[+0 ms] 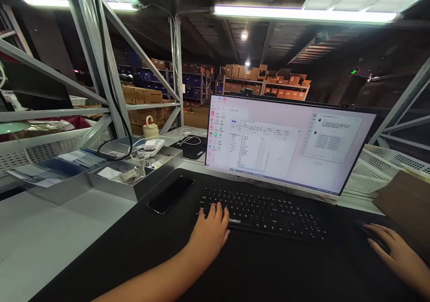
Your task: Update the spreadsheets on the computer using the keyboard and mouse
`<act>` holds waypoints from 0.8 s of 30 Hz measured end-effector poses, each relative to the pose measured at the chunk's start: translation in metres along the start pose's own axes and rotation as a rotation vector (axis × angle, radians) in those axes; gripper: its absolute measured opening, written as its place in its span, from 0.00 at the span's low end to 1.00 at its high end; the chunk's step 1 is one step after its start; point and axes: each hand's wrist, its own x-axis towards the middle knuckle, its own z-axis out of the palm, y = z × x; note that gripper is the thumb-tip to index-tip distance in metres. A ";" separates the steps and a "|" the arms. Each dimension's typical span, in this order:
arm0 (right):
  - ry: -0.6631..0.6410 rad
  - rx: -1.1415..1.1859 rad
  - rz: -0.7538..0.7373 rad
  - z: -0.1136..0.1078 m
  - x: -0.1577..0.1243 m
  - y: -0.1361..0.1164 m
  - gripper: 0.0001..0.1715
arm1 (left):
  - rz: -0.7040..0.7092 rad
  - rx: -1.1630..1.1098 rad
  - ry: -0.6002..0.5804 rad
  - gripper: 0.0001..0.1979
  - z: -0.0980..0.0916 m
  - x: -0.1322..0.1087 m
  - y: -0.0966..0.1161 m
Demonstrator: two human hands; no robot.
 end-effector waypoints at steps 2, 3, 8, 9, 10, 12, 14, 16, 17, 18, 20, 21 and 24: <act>0.000 0.004 -0.006 0.001 0.000 0.001 0.31 | 0.002 -0.002 0.008 0.27 0.003 0.000 0.000; 0.001 0.006 -0.008 0.001 0.000 0.002 0.31 | 0.002 -0.003 0.012 0.27 0.004 -0.001 0.000; -0.010 0.028 0.017 0.001 0.000 0.004 0.31 | 0.000 -0.004 0.014 0.27 0.001 0.000 0.000; -0.011 0.035 0.023 0.001 0.000 0.004 0.31 | -0.001 -0.006 0.009 0.27 0.000 0.000 0.000; -0.008 0.041 0.027 0.001 -0.001 0.004 0.32 | -0.002 -0.009 0.005 0.27 -0.002 0.000 0.000; -0.006 0.052 0.019 0.002 -0.001 0.005 0.32 | -0.002 -0.015 0.002 0.27 -0.003 -0.001 0.000; -0.010 0.054 0.001 0.003 -0.001 0.007 0.31 | 0.000 -0.020 0.001 0.27 -0.003 -0.001 0.000; -0.024 0.056 -0.024 0.004 0.000 0.009 0.30 | 0.005 -0.020 0.005 0.27 -0.002 -0.001 0.000; -0.030 0.055 -0.034 0.004 0.000 0.010 0.30 | 0.009 -0.018 0.007 0.27 -0.001 -0.001 0.000; -0.031 0.054 -0.041 0.004 0.000 0.011 0.30 | 0.011 -0.015 0.010 0.28 0.000 -0.001 0.000; -0.032 0.046 -0.055 0.005 0.000 0.014 0.30 | 0.011 -0.014 0.013 0.28 0.001 0.000 0.000; -0.030 0.040 -0.063 0.005 0.000 0.015 0.29 | 0.008 -0.016 0.012 0.28 0.000 0.000 0.001; 0.011 -0.037 -0.099 0.005 -0.001 0.015 0.29 | -0.001 -0.029 -0.002 0.27 -0.003 0.000 0.001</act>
